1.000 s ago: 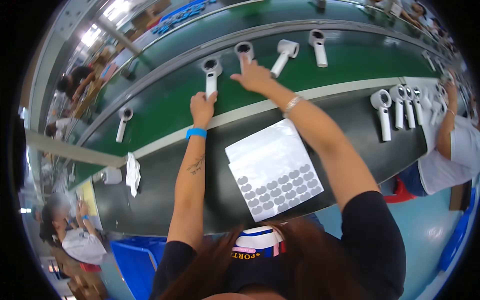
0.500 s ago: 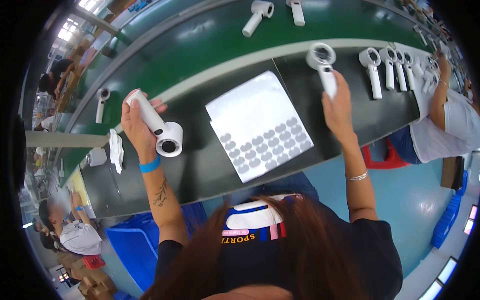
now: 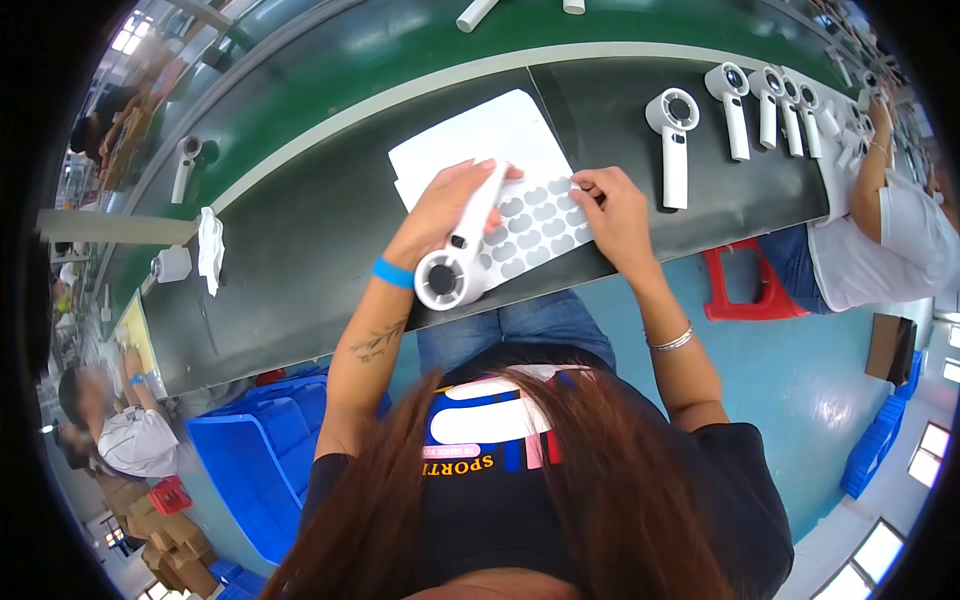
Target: Applying small round stickers to the base of handheld electronic devices on an assembly line.
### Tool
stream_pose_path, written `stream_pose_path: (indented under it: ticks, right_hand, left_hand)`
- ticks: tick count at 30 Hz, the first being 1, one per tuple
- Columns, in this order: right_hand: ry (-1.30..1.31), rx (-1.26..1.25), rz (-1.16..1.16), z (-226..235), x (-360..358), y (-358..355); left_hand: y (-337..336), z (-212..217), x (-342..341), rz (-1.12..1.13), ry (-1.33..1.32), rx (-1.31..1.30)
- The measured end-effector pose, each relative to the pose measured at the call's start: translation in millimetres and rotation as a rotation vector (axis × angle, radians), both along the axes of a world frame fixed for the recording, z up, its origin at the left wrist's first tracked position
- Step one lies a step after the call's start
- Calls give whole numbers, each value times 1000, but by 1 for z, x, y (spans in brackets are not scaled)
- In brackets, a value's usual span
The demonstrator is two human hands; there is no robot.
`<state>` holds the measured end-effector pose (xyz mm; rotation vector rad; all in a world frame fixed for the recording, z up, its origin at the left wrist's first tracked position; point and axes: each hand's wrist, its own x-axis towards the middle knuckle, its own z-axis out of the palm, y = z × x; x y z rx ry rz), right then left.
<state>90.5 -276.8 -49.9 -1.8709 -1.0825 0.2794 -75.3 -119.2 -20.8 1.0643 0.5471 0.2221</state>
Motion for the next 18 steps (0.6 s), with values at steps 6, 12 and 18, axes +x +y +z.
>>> stream_pose_path:
  ticks: [6,12,18]
  right_hand:
    - [-98,-31,0,-2,-2,11]
    - [19,-144,49,4,7,14]
    - [-6,-129,73,4,6,16]
  left_hand:
    - [1,-16,40,-82,-26,-146]
    - [8,-24,40,-64,-69,-245]
    - [5,-24,43,-26,-40,-234]
